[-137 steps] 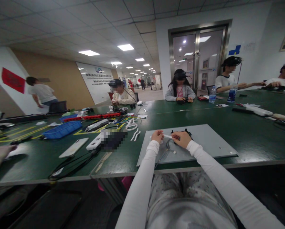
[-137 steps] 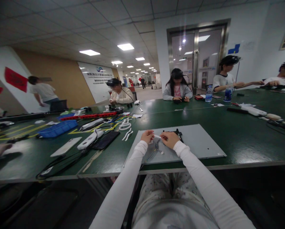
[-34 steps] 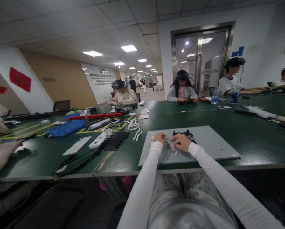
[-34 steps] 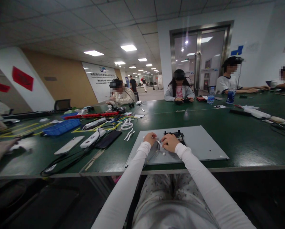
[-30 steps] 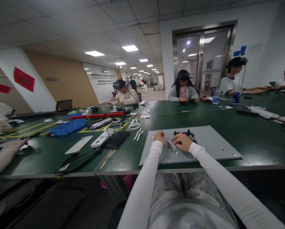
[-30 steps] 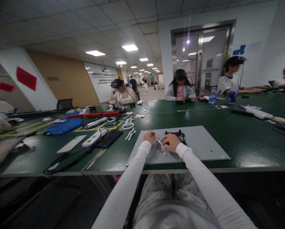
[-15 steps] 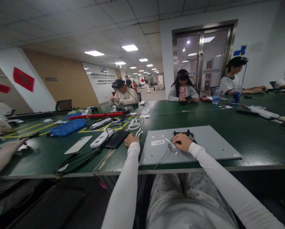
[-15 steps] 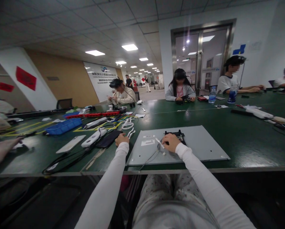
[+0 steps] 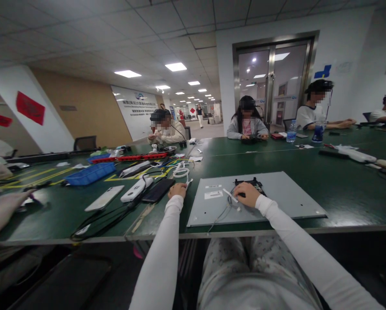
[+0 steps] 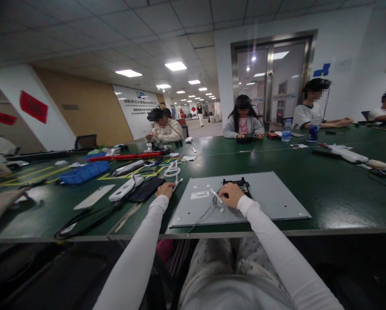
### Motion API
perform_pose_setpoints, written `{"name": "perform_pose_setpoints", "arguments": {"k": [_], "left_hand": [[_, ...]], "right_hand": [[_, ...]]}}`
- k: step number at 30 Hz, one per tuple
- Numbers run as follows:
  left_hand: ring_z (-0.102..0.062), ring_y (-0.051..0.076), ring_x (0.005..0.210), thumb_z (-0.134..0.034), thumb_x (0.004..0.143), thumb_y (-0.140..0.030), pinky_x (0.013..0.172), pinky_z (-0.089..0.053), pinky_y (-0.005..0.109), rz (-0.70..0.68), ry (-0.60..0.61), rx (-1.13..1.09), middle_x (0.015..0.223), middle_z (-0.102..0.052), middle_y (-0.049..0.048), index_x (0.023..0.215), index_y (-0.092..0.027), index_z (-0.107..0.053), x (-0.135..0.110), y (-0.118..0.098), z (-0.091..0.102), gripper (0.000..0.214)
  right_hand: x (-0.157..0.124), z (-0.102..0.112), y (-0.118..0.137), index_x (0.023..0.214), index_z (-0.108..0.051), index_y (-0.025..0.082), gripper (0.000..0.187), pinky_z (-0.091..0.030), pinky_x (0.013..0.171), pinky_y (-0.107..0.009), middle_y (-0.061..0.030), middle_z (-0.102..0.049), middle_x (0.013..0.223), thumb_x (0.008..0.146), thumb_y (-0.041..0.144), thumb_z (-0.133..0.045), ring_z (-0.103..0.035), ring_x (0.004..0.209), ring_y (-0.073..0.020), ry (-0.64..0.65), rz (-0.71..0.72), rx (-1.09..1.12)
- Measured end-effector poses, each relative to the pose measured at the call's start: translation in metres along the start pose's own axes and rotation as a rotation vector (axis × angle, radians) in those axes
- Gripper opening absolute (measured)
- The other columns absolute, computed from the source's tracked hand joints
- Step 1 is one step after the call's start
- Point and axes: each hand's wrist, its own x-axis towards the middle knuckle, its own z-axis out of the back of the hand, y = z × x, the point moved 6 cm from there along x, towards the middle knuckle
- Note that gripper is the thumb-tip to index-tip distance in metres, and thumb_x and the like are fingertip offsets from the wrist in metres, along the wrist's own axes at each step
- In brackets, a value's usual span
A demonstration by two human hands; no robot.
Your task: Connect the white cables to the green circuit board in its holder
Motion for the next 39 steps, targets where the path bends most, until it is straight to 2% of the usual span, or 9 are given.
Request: {"name": "perform_pose_setpoints", "arguments": {"k": [4, 10, 17, 23, 33, 39], "left_hand": [[-0.041, 0.026, 0.108, -0.048, 0.067, -0.016, 0.089, -0.033, 0.040, -0.026, -0.009, 0.002, 0.111, -0.056, -0.0002, 0.082, -0.029, -0.066, 0.003, 0.001, 0.000, 0.027], [-0.044, 0.022, 0.106, -0.049, 0.067, -0.012, 0.086, -0.037, 0.033, -0.039, -0.037, -0.041, 0.110, -0.056, -0.0005, 0.086, -0.027, -0.065, 0.002, 0.002, 0.006, 0.029], [-0.048, 0.021, 0.101, -0.048, 0.069, -0.013, 0.084, -0.040, 0.030, -0.146, -0.195, -0.047, 0.107, -0.055, 0.0032, 0.090, -0.022, -0.063, -0.008, -0.012, 0.022, 0.027], [-0.051, 0.018, 0.096, -0.048, 0.070, -0.015, 0.083, -0.041, 0.027, -0.244, -0.261, -0.034, 0.099, -0.056, 0.0028, 0.088, -0.021, -0.062, -0.012, -0.021, 0.024, 0.023], [-0.055, 0.013, 0.077, -0.048, 0.069, -0.011, 0.074, -0.043, 0.022, -0.273, -0.243, -0.019, 0.084, -0.058, 0.0016, 0.079, -0.018, -0.059, -0.013, -0.021, 0.019, 0.016], [-0.055, 0.012, 0.075, -0.048, 0.068, -0.009, 0.073, -0.043, 0.022, -0.261, -0.211, -0.033, 0.083, -0.057, 0.0014, 0.078, -0.019, -0.058, -0.013, -0.023, 0.017, 0.017]], "right_hand": [[0.000, -0.002, -0.001, 0.066, -0.064, 0.021, 0.015, -0.037, 0.079, -0.032, -0.0017, -0.063, 0.082, 0.061, 0.012, -0.052, -0.052, 0.084, -0.0169, -0.007, 0.002, 0.002], [0.001, -0.004, -0.001, 0.066, -0.063, 0.021, 0.015, -0.036, 0.080, -0.032, -0.0016, -0.063, 0.081, 0.061, 0.011, -0.052, -0.052, 0.085, -0.0169, -0.018, 0.010, 0.023], [0.002, -0.003, 0.000, 0.067, -0.063, 0.020, 0.015, -0.036, 0.080, -0.032, -0.0020, -0.063, 0.081, 0.062, 0.012, -0.052, -0.052, 0.085, -0.0172, -0.025, 0.000, 0.033], [0.001, -0.002, 0.000, 0.069, -0.063, 0.020, 0.018, -0.037, 0.079, -0.032, -0.0027, -0.063, 0.082, 0.061, 0.010, -0.052, -0.052, 0.085, -0.0171, -0.035, 0.014, 0.024], [0.001, -0.001, -0.002, 0.071, -0.063, 0.020, 0.018, -0.037, 0.079, -0.032, -0.0030, -0.062, 0.083, 0.061, 0.010, -0.052, -0.052, 0.085, -0.0170, -0.030, 0.010, 0.022], [0.001, -0.001, -0.002, 0.074, -0.063, 0.020, 0.020, -0.036, 0.080, -0.033, -0.0034, -0.062, 0.085, 0.061, 0.011, -0.052, -0.051, 0.086, -0.0176, -0.021, -0.001, 0.012]]}}
